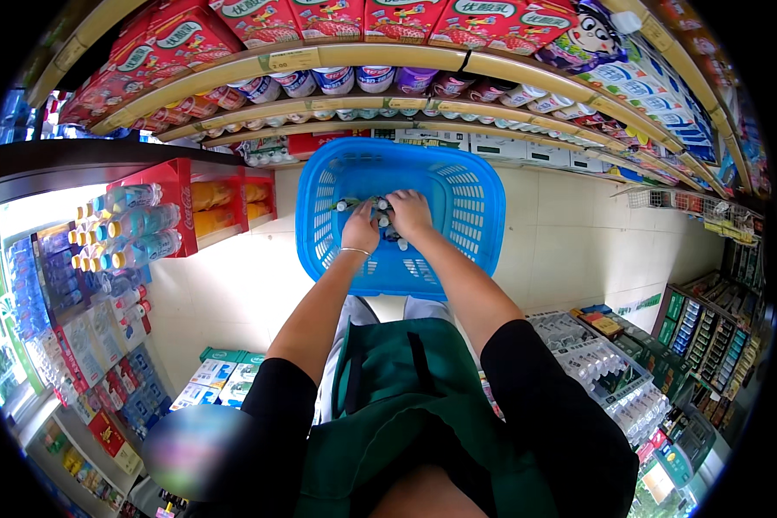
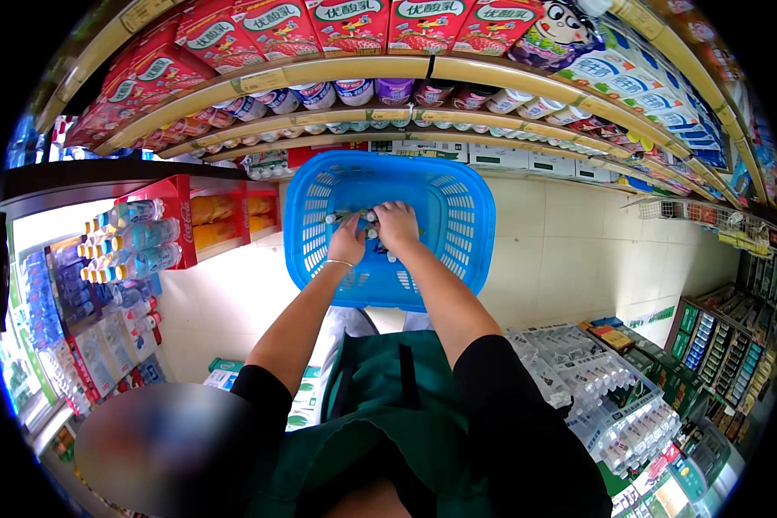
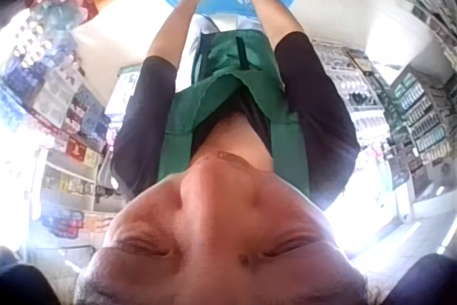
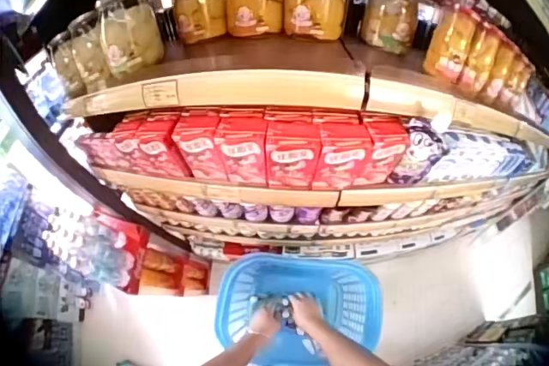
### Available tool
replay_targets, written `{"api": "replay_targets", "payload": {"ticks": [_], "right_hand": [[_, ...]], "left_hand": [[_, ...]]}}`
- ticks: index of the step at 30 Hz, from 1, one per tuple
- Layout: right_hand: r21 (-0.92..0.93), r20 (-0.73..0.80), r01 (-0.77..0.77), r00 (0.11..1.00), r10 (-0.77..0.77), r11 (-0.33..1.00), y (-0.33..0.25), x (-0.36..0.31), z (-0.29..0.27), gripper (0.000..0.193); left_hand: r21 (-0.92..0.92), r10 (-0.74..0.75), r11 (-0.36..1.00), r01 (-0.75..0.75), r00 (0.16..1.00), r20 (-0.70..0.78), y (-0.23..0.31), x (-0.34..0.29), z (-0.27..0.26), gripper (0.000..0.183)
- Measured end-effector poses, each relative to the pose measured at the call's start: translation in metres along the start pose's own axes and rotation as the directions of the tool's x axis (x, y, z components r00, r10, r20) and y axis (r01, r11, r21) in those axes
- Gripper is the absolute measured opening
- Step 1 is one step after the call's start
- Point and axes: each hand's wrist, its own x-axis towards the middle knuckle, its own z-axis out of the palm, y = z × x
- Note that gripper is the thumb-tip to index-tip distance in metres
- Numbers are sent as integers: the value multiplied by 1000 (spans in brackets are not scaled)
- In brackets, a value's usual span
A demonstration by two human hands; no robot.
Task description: The person repeatedly picks up small bottles and pouches from a blue basket and places them onto a store shelf. They handle the items one by one, arranging them in rows on the shelf. The person also moves some items within the basket to access others.
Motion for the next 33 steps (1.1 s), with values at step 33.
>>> {"api": "replay_targets", "payload": {"ticks": [33], "right_hand": [[491, -385, 371, 904, -185, 789, -88, -40, -355, 54]], "left_hand": [[-443, 209, 834, -330, 931, -299, 241, -10, -259, 22]]}}
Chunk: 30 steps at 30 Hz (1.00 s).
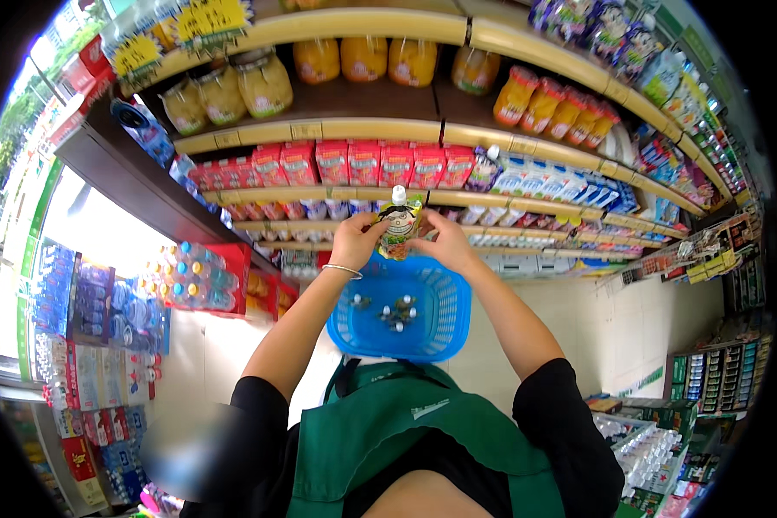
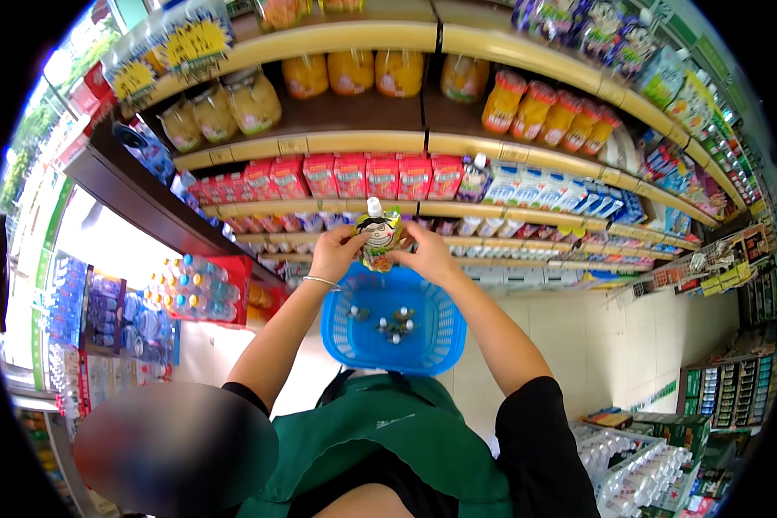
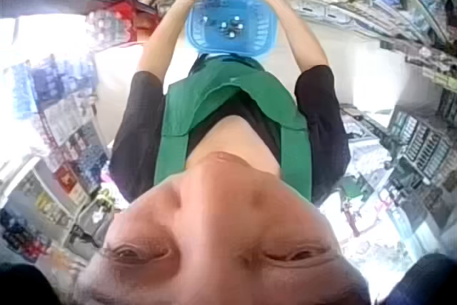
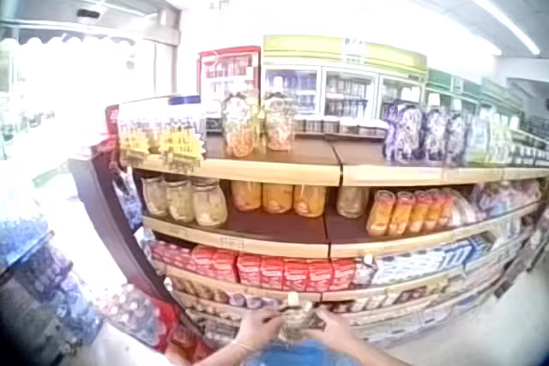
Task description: The person repeatedly picks up small bottles and pouches from a blue basket and places them onto a store shelf. They handle the items one by one, arranging them in rows on the shelf. The person also moves some items within the basket to access others.
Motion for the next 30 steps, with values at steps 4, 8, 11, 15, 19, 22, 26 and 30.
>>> {"api": "replay_targets", "payload": {"ticks": [4, 8, 11, 15, 19, 22, 26, 30], "right_hand": [[-63, -78, -1, 997, -4, 998, -38, 49, -38, 29], [215, -175, 221, 967, -185, 951, -103, 99, -78, 20], [173, -272, 334, 920, -280, 927, -149, 145, -109, 17], [39, -379, 515, 800, -464, 856, -206, 205, -136, 19], [-23, -462, 535, 743, -484, 844, -225, 253, -146, 21], [-7, -477, 501, 759, -444, 865, -221, 285, -138, 22], [-34, -462, 424, 796, -391, 905, -198, 313, -137, 23], [55, -407, 368, 857, -316, 928, -194, 317, -131, 21]], "left_hand": [[105, 227, 969, -222, 973, -38, 87, 34, -22, 25], [121, 312, 946, -302, 947, -74, 168, 71, -43, 26], [47, 500, 865, -499, 853, -148, 228, 99, -57, 28], [296, 677, 732, -613, 700, -225, 290, 155, -90, 32], [252, 646, 762, -597, 730, -222, 323, 192, -103, 42], [344, 717, 696, -630, 631, -296, 306, 219, -112, 47], [370, 761, 649, -665, 579, -294, 282, 211, -99, 49], [479, 779, 614, -627, 578, -241, 262, 201, -92, 44]]}}
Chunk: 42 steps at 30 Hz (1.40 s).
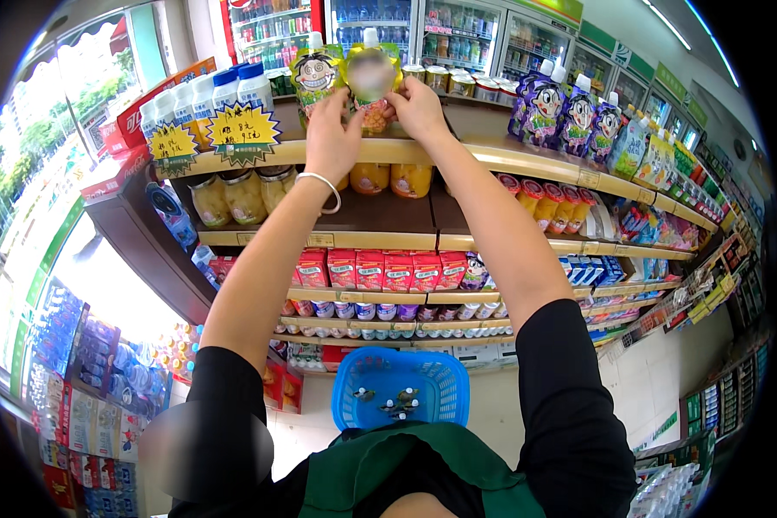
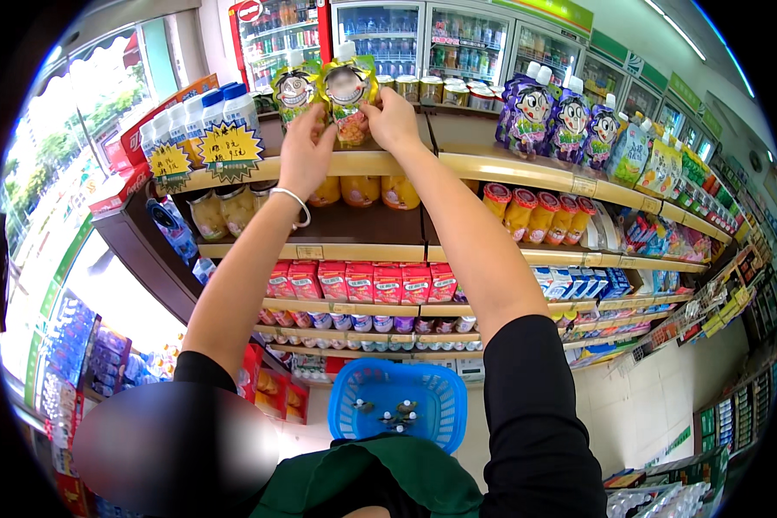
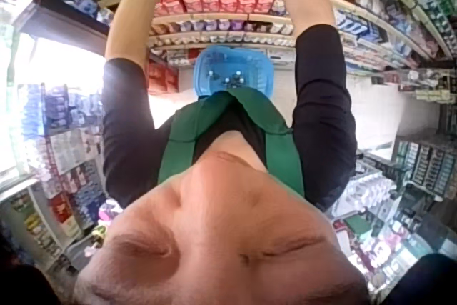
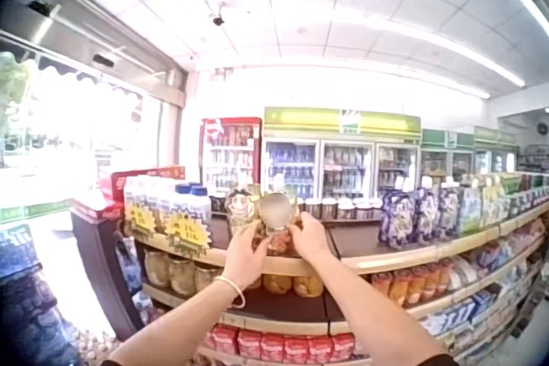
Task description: The person repeatedly picks up small bottles and pouches from a blue basket and places them onto a store shelf. They handle the items one by one, arranging them in rows on the shelf. The person also moves some items within the basket to access others.
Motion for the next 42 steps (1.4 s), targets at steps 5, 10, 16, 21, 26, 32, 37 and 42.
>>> {"api": "replay_targets", "payload": {"ticks": [5, 10, 16, 21, 26, 32, 37, 42], "right_hand": [[106, 142, -155, 980, 139, 982, -22, -8, -5, 19], [-29, 107, -37, 993, 40, 999, -7, -6, -5, 22], [-59, 102, 6, 995, 0, 998, -7, -9, -3, 24], [-181, 54, 16, 999, -6, 983, -8, -11, -3, 25], [-154, 99, 53, 994, -38, 987, 2, -8, -2, 28], [-298, 37, 74, 997, -66, 952, 9, -3, 4, 33], [-298, 44, 45, 998, -34, 953, 11, -3, 0, 35], [-369, 45, 38, 999, -23, 929, -7, -13, -1, 44]], "left_hand": [[100, 123, 988, -118, 991, -45, -9, -16, 10, 37], [68, 113, 991, -113, 994, -4, -3, -21, 12, 38], [43, 129, 991, -127, 991, -27, -5, -24, 11, 34], [49, 169, 985, -166, 983, -66, -4, -26, 15, 33], [95, 187, 979, -178, 977, -101, -4, -28, 16, 32], [103, 181, 980, -171, 978, -106, 0, -28, 16, 35], [66, 149, 987, -143, 984, -95, -1, -27, 17, 33], [-17, -30, 999, 28, 986, -165, -3, -8, -6, 33]]}}
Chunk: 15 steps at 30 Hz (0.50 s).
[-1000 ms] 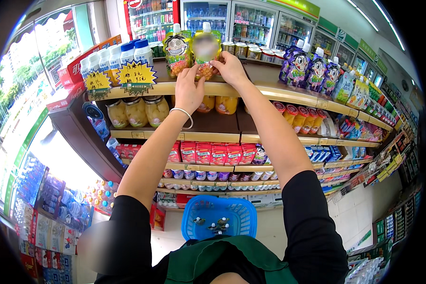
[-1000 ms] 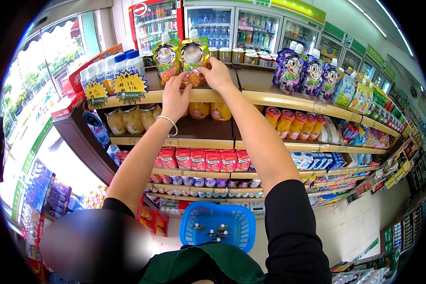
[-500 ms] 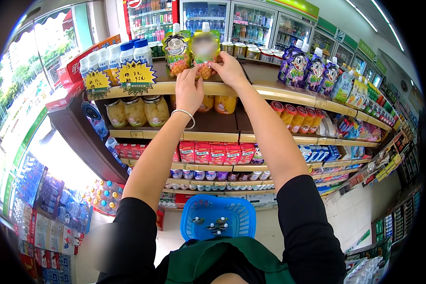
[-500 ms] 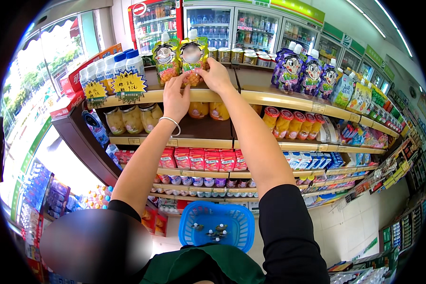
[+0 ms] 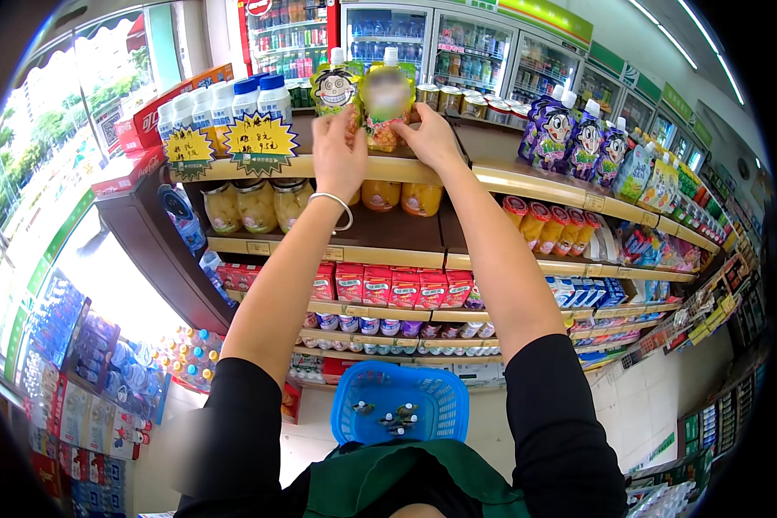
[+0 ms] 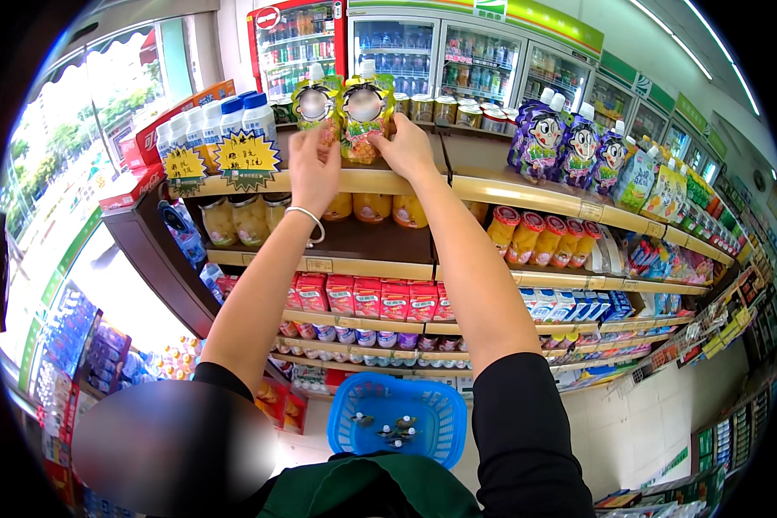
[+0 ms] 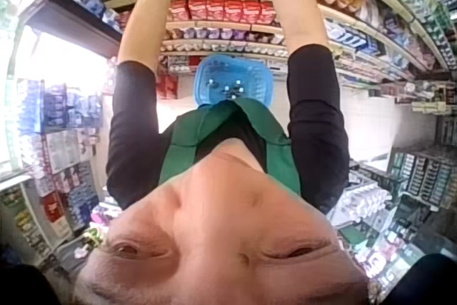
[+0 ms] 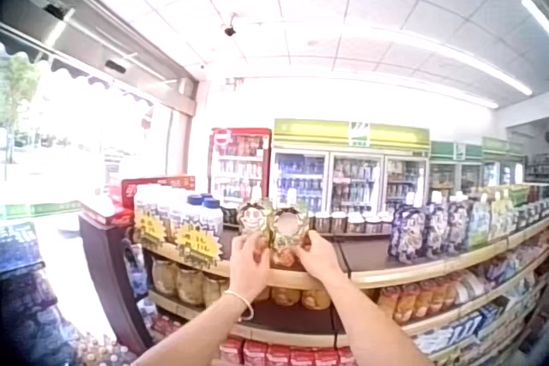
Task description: The person repeatedly picks up small bottles and pouches from a blue basket and places them onto a store shelf. They handle the items one by one, arranging them in rows on the shelf. The person also moves some items within the basket to access others.
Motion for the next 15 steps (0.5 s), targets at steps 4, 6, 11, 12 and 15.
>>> {"api": "replay_targets", "payload": {"ticks": [4, 6, 11, 12, 15], "right_hand": [[0, 4, -8, 1000, 8, 1000, 0, 1, -1, 43], [-40, 11, -17, 1000, 17, 999, 0, 1, 0, 38], [-3, 34, -11, 999, 11, 1000, -4, 1, 0, 36], [3, 45, -18, 999, 18, 1000, -7, 1, 0, 35], [0, 48, -25, 999, 25, 1000, -4, 0, 1, 34]], "left_hand": [[308, -83, 947, 91, 996, -41, -7, 22, -10, 72], [375, -204, 911, 172, 978, 48, -2, 28, -12, 84], [506, -349, 833, 225, 923, 163, 0, 43, -19, 97], [524, -363, 820, 230, 917, 166, -1, 44, -20, 97], [562, -416, 789, 247, 889, 192, 5, 45, -21, 96]]}}
